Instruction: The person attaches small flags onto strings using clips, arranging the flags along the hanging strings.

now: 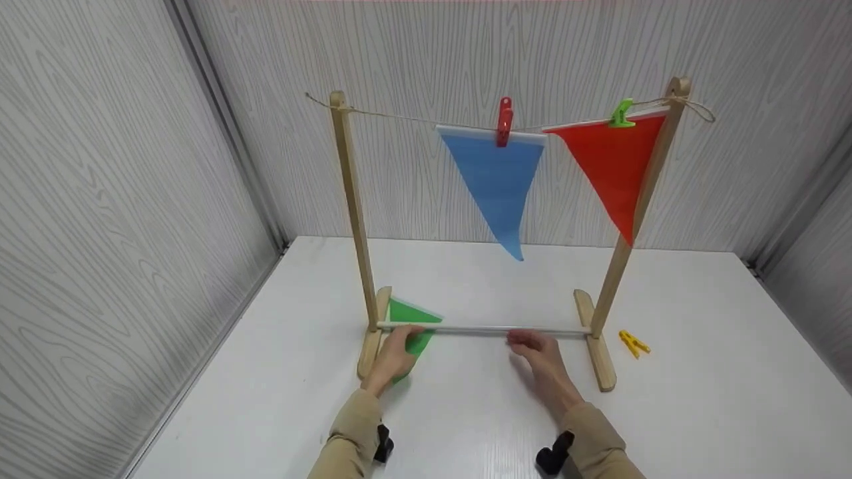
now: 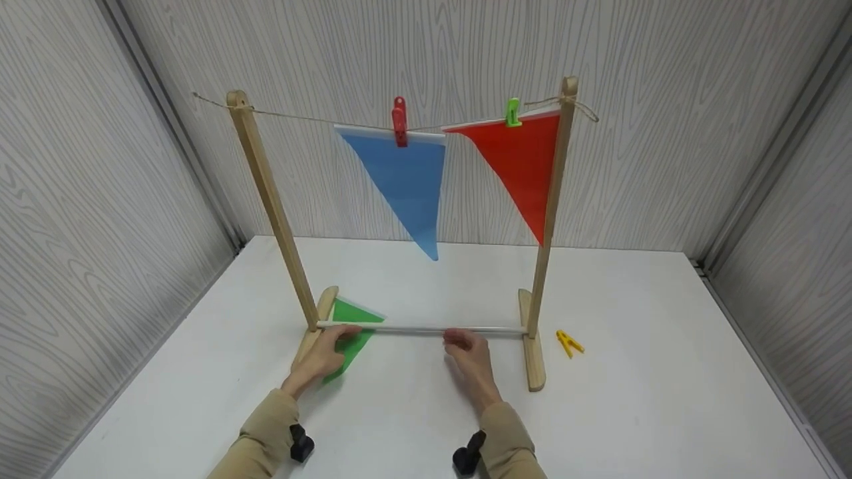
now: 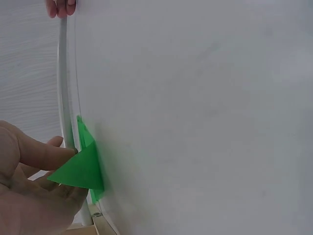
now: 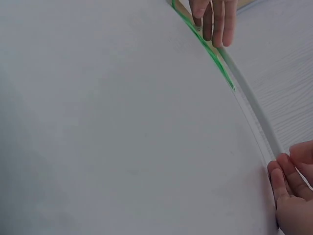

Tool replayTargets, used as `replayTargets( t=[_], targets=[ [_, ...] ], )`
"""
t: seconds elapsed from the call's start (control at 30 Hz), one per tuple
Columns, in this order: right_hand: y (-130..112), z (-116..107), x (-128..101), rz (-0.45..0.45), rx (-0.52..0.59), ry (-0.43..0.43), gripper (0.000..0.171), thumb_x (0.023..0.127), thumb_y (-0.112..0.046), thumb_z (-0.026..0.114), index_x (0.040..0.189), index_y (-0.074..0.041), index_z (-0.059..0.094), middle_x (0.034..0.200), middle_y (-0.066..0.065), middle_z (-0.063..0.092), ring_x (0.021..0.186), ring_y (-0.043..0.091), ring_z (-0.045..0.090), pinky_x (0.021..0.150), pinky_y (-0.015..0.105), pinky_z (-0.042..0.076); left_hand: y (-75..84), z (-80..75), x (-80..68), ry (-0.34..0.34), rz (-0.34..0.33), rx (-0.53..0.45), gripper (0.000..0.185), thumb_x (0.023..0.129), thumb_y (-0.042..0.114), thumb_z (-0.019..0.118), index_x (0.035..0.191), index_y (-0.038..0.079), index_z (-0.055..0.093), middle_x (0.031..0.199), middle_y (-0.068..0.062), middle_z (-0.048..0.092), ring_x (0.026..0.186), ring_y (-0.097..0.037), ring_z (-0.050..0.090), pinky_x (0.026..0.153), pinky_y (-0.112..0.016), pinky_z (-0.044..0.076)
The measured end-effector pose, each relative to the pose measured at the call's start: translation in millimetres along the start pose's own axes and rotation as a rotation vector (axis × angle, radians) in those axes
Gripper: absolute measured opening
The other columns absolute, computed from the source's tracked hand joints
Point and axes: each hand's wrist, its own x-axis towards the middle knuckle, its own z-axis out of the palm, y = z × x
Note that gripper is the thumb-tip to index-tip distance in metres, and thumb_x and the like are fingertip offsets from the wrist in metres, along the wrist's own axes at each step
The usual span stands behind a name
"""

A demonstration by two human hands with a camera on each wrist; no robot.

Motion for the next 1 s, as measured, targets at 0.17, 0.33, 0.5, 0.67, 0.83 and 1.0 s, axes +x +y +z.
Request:
replayTargets(
  t=[0.17,0.33,0.5,0.67,0.83,1.0],
  targets=[
    [1.8,-2.4,1.1,-0.055,-0.079,-0.024,0.029,0.093,0.007,0.059,0.121,0.011,0.064,0.121,0.027,0.067,0.114,0.032,0.065,0.085,0.012,0.050,-1.3,-0.6,0.3,-0.012,-0.015,0.008,0.055,0.087,-0.018,0.053,0.138,0.000,0.052,0.146,-0.021,0.050,0.135,-0.039,0.047,0.117,-0.058,0.036],
    [3.4,-3.0,0.4,-0.044,-0.101,-0.040,0.030,0.093,0.007,0.058,0.122,0.009,0.064,0.122,0.025,0.067,0.114,0.030,0.065,0.085,0.012,0.051,-2.9,-0.2,0.1,-0.028,0.001,0.041,0.059,0.084,-0.020,0.054,0.139,0.001,0.052,0.146,-0.021,0.050,0.133,-0.038,0.048,0.116,-0.058,0.036],
    [4.1,-2.5,0.2,-0.056,-0.142,-0.056,0.030,0.093,0.005,0.059,0.122,0.007,0.065,0.122,0.023,0.068,0.114,0.029,0.064,0.086,0.012,0.050,-5.2,-0.1,-0.3,-0.045,0.038,0.079,0.062,0.081,-0.021,0.053,0.139,0.001,0.052,0.145,-0.021,0.050,0.132,-0.038,0.048,0.116,-0.059,0.036],
    [3.8,-1.8,-0.5,-0.059,-0.140,-0.061,0.031,0.093,0.006,0.059,0.123,0.008,0.064,0.123,0.024,0.067,0.116,0.031,0.064,0.086,0.012,0.049,-4.2,-0.8,-0.3,-0.066,0.045,0.109,0.063,0.080,-0.021,0.053,0.140,0.001,0.051,0.146,-0.021,0.048,0.134,-0.039,0.047,0.116,-0.059,0.036],
    [3.1,-1.9,-2.2,-0.049,-0.131,-0.071,0.031,0.093,0.005,0.059,0.124,0.009,0.063,0.124,0.024,0.066,0.118,0.033,0.063,0.086,0.012,0.049,-4.8,-1.5,-1.3,-0.083,0.067,0.138,0.062,0.080,-0.021,0.053,0.138,-0.001,0.052,0.146,-0.022,0.047,0.136,-0.041,0.046,0.116,-0.060,0.036],
    [4.0,-3.1,-2.1,-0.065,-0.143,-0.090,0.034,0.094,0.005,0.058,0.127,0.012,0.060,0.127,0.027,0.064,0.120,0.034,0.061,0.087,0.012,0.049,-5.1,-2.3,-3.2,-0.091,0.099,0.160,0.064,0.077,-0.022,0.052,0.138,-0.004,0.051,0.145,-0.024,0.046,0.136,-0.043,0.045,0.115,-0.060,0.037]
  ],
)
